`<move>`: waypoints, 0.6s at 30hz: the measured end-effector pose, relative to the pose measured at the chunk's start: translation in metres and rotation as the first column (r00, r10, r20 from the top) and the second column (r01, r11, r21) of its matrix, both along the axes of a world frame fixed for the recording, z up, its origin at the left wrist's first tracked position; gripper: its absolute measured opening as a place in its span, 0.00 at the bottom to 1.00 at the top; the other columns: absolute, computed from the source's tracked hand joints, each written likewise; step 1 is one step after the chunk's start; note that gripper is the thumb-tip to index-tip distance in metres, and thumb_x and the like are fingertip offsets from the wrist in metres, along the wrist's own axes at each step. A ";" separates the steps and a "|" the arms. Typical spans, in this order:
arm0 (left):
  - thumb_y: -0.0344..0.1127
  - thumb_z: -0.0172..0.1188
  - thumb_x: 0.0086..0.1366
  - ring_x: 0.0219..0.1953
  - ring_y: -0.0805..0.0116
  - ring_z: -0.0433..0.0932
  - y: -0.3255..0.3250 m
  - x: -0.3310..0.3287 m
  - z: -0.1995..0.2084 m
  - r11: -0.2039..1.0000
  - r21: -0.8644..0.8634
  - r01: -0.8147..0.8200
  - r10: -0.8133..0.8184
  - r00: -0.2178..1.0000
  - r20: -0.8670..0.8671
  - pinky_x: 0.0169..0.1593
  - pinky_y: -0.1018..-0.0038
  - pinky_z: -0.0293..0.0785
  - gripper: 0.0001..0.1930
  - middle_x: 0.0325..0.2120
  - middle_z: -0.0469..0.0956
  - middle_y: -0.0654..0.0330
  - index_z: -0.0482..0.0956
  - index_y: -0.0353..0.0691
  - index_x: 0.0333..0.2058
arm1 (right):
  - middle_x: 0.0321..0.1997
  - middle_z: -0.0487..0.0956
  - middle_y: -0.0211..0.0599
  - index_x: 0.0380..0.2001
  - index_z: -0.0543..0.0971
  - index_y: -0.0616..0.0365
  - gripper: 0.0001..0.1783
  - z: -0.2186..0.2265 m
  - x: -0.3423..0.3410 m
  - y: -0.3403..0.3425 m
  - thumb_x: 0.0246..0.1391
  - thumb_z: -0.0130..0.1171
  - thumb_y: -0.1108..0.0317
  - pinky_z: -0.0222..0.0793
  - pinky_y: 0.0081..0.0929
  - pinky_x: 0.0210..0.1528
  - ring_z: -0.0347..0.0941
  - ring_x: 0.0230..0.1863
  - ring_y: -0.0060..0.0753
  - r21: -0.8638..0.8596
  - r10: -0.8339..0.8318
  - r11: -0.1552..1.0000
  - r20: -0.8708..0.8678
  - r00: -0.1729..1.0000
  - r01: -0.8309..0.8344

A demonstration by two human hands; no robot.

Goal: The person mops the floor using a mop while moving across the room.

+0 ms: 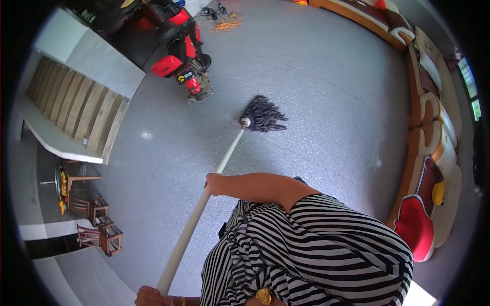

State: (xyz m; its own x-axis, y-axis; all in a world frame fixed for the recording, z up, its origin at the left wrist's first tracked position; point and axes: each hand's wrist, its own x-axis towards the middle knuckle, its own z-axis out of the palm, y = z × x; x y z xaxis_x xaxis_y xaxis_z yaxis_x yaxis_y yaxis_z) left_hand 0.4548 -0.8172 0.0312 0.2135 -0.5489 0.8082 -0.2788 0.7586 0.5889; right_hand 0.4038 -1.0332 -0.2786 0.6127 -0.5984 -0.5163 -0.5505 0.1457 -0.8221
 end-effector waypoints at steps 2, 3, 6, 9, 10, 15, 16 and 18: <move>0.48 0.39 0.50 0.05 0.72 0.55 0.006 -0.005 0.007 0.997 -0.009 -0.071 0.071 0.993 0.098 0.13 0.76 0.48 0.19 0.02 0.54 0.64 0.57 0.41 0.10 | 0.16 0.66 0.39 0.13 0.66 0.61 0.02 -0.023 0.030 0.009 0.33 0.42 0.77 0.61 0.26 0.19 0.64 0.17 0.31 0.219 -0.132 0.971 0.146 0.980 0.098; 0.48 0.39 0.50 0.05 0.72 0.55 0.009 -0.006 0.010 0.997 -0.008 -0.080 0.081 0.992 0.096 0.13 0.76 0.48 0.19 0.02 0.54 0.64 0.57 0.41 0.10 | 0.16 0.66 0.39 0.13 0.66 0.61 0.02 -0.022 0.040 0.012 0.33 0.42 0.77 0.61 0.26 0.19 0.64 0.17 0.31 0.219 -0.122 0.972 0.145 0.982 0.089; 0.38 0.34 0.53 0.04 0.71 0.58 0.012 -0.007 0.017 0.900 -0.126 -0.417 0.429 0.801 0.418 0.12 0.76 0.51 0.13 0.01 0.54 0.63 0.57 0.39 0.14 | 0.16 0.65 0.38 0.18 0.64 0.63 0.03 0.019 0.051 0.014 0.33 0.43 0.78 0.62 0.26 0.17 0.64 0.16 0.31 0.837 -0.697 0.092 -0.333 0.635 0.539; 0.39 0.33 0.53 0.04 0.72 0.57 0.006 0.004 0.014 0.813 -0.290 -0.505 0.579 0.750 0.319 0.11 0.77 0.52 0.14 0.01 0.55 0.63 0.57 0.40 0.13 | 0.17 0.64 0.37 0.22 0.63 0.64 0.06 0.015 0.047 0.012 0.34 0.44 0.78 0.63 0.24 0.16 0.64 0.17 0.29 0.809 -0.651 0.145 -0.356 0.671 0.570; 0.39 0.33 0.53 0.04 0.74 0.57 0.001 0.006 0.014 0.773 -0.337 -0.537 0.625 0.735 0.263 0.10 0.78 0.52 0.15 0.01 0.56 0.62 0.56 0.40 0.12 | 0.17 0.64 0.37 0.22 0.63 0.64 0.06 0.020 0.042 0.012 0.34 0.44 0.77 0.64 0.24 0.16 0.64 0.17 0.28 0.838 -0.657 0.172 -0.295 0.694 0.519; 0.41 0.31 0.54 0.04 0.73 0.57 -0.020 -0.003 0.005 0.650 -0.375 -0.661 0.747 0.645 0.160 0.09 0.79 0.53 0.17 0.02 0.57 0.62 0.55 0.41 0.11 | 0.20 0.66 0.39 0.25 0.62 0.66 0.09 0.030 0.003 -0.010 0.33 0.45 0.77 0.66 0.25 0.18 0.66 0.19 0.29 0.831 -0.689 0.186 -0.271 0.672 0.525; 0.43 0.35 0.53 0.05 0.73 0.58 -0.028 -0.008 0.003 0.669 -0.341 -0.661 0.729 0.673 0.125 0.09 0.79 0.54 0.17 0.03 0.59 0.61 0.57 0.40 0.12 | 0.20 0.66 0.39 0.25 0.62 0.66 0.09 0.029 -0.005 -0.016 0.33 0.45 0.77 0.66 0.25 0.18 0.66 0.19 0.29 0.832 -0.693 0.180 -0.271 0.668 0.524; 0.45 0.37 0.48 0.10 0.75 0.51 -0.042 -0.029 -0.003 0.687 -0.061 -0.724 0.724 0.689 -0.017 0.20 0.78 0.50 0.16 0.04 0.53 0.65 0.54 0.44 0.09 | 0.20 0.67 0.41 0.24 0.63 0.67 0.09 0.022 -0.024 -0.033 0.33 0.45 0.78 0.66 0.27 0.18 0.67 0.19 0.31 0.812 -0.750 0.200 -0.234 0.619 0.549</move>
State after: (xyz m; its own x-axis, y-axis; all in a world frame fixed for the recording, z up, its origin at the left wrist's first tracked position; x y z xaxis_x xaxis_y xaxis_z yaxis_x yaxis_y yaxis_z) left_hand 0.4254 -0.8591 0.0280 0.5181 -0.1785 0.8365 -0.7604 0.3517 0.5460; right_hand 0.3794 -1.0660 -0.2565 0.3407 -0.2536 -0.9053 0.2016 0.9602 -0.1931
